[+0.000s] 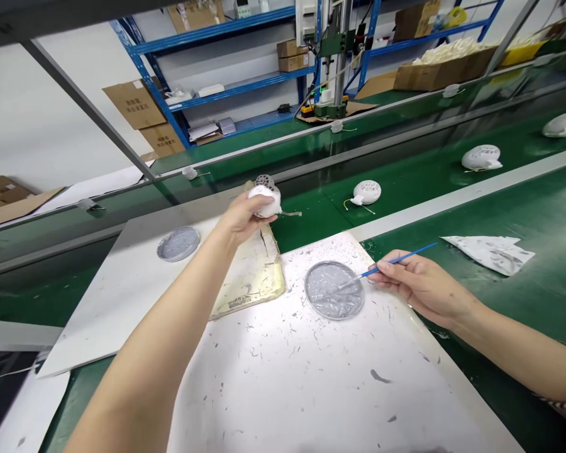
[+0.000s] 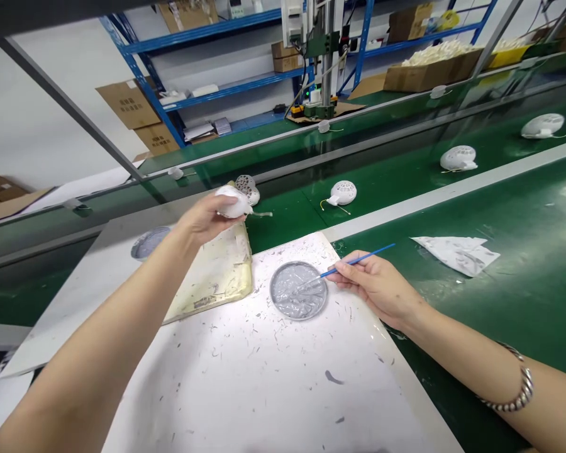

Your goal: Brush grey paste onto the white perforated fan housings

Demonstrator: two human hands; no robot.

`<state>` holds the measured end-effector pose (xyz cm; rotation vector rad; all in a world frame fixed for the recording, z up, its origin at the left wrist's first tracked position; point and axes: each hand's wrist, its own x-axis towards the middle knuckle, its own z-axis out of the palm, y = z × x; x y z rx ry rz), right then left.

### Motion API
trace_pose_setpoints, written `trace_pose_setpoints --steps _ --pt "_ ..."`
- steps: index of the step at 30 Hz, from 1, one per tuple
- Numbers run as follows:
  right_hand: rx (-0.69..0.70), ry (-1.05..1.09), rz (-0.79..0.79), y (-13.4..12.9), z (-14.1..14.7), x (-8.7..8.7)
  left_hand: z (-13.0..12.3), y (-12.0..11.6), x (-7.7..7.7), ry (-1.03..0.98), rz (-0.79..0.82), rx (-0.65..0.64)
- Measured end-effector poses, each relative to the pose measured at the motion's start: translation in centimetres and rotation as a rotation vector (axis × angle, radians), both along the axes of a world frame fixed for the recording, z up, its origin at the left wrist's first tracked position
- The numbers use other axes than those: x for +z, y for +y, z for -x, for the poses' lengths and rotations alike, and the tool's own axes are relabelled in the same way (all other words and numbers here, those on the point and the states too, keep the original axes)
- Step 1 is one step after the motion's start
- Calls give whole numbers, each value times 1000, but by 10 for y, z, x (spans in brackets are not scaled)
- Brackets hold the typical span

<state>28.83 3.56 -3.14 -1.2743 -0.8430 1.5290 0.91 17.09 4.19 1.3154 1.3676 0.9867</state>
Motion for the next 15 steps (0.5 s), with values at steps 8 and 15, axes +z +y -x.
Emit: trace_pose_setpoints --steps 8,15 --pt "-71 143 87 7 6 -7 49 -86 -4 -979 283 246" --pt "-49 72 9 4 10 3 41 -121 -23 -1080 396 110"
